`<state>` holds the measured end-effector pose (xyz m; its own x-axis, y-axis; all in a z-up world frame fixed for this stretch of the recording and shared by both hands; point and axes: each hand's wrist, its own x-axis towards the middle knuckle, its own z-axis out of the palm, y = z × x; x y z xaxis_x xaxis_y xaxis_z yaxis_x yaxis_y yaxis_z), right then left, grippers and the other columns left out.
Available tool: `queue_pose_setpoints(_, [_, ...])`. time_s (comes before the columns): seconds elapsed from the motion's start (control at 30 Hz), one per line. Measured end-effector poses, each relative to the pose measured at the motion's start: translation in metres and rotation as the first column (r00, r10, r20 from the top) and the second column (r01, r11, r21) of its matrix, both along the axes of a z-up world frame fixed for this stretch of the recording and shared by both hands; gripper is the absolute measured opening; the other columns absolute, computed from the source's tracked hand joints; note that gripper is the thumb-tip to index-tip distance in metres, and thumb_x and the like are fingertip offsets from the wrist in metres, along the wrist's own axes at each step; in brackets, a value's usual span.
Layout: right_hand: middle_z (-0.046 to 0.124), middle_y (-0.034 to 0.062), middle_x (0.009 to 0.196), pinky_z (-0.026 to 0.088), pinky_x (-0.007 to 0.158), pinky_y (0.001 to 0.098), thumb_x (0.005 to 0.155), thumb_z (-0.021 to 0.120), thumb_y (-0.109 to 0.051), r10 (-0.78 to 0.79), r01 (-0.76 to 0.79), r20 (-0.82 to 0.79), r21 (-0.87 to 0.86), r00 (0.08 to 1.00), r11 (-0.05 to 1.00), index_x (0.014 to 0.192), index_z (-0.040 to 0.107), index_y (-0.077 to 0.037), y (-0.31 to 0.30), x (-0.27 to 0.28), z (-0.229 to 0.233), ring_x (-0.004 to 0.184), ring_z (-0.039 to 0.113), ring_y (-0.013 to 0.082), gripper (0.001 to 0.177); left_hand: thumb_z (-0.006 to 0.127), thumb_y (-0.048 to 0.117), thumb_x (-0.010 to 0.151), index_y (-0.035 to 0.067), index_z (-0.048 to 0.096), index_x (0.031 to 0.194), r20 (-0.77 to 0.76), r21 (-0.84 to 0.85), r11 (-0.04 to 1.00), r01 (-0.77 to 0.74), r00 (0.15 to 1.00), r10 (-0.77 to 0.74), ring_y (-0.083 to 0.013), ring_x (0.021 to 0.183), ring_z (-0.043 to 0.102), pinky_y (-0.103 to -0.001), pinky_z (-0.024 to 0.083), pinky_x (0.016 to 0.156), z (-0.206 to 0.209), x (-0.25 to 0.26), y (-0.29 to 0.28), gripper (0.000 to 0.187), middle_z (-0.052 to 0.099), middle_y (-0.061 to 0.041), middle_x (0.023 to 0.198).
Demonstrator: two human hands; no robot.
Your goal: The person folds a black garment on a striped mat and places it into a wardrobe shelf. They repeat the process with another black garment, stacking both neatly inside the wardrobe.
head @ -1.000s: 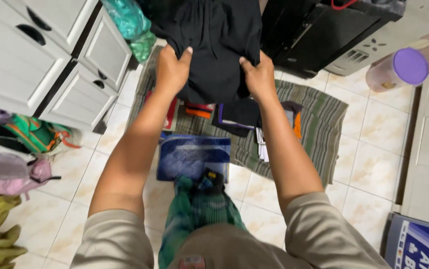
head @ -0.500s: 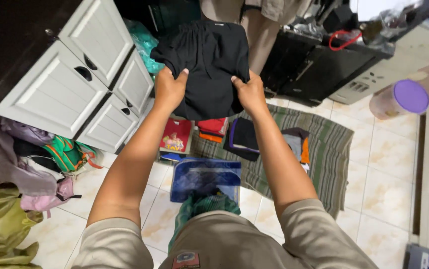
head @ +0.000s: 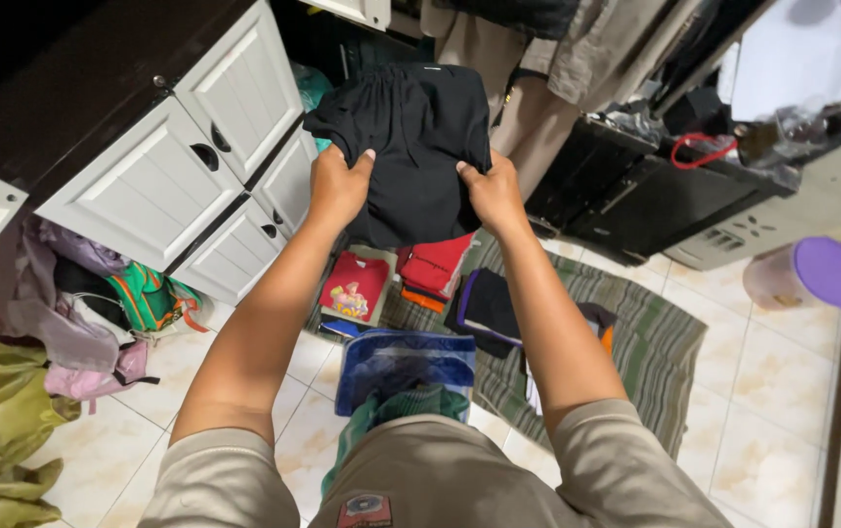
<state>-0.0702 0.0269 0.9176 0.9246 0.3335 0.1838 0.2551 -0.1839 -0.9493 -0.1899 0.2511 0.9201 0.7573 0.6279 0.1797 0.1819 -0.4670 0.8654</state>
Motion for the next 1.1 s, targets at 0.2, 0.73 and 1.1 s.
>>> queue_pose_setpoints(0.2, [0.069,0.007,0.079,0.05,0.068,0.032,0.087,0.074,-0.014,0.074,-0.074,0.018,-0.013,0.997,0.997,0.096,0.076,-0.008,0.016,0.041,-0.023,0.077,0.064,0.0193,0.011,0.07,0.023,0.091,0.004,0.074,0.115,0.034,-0.051,0.997,-0.055,0.998,0.056,-0.0337,0.109,0.069,-0.05,0.057,0.085,0.024,-0.006,-0.002,0.031,0.075,-0.017,0.107])
queue_pose_setpoints(0.73, [0.075,0.01,0.085,0.053,0.071,0.0356,0.086,0.075,-0.014,0.237,-0.234,0.137,-0.034,0.962,0.972,0.098,0.078,-0.009,0.103,0.041,0.042,0.082,0.071,0.0215,0.014,0.07,0.027,0.093,-0.003,0.072,0.113,0.07,0.01,0.988,-0.154,0.986,0.153,-0.0398,0.11,0.067,-0.054,0.055,0.088,0.073,-0.024,0.051,0.036,0.073,-0.023,0.107])
queue_pose_setpoints(1.1, [0.075,0.0107,0.087,0.054,0.072,0.0346,0.088,0.073,-0.014,0.307,-0.305,0.018,-0.07,0.951,0.95,0.102,0.078,-0.009,0.224,0.064,0.043,0.082,0.069,0.0218,0.016,0.07,0.03,0.091,-0.002,0.072,0.113,-0.027,-0.04,0.964,-0.262,0.965,0.261,-0.0359,0.111,0.068,-0.052,0.055,0.09,0.086,-0.02,0.153,0.038,0.074,-0.02,0.11])
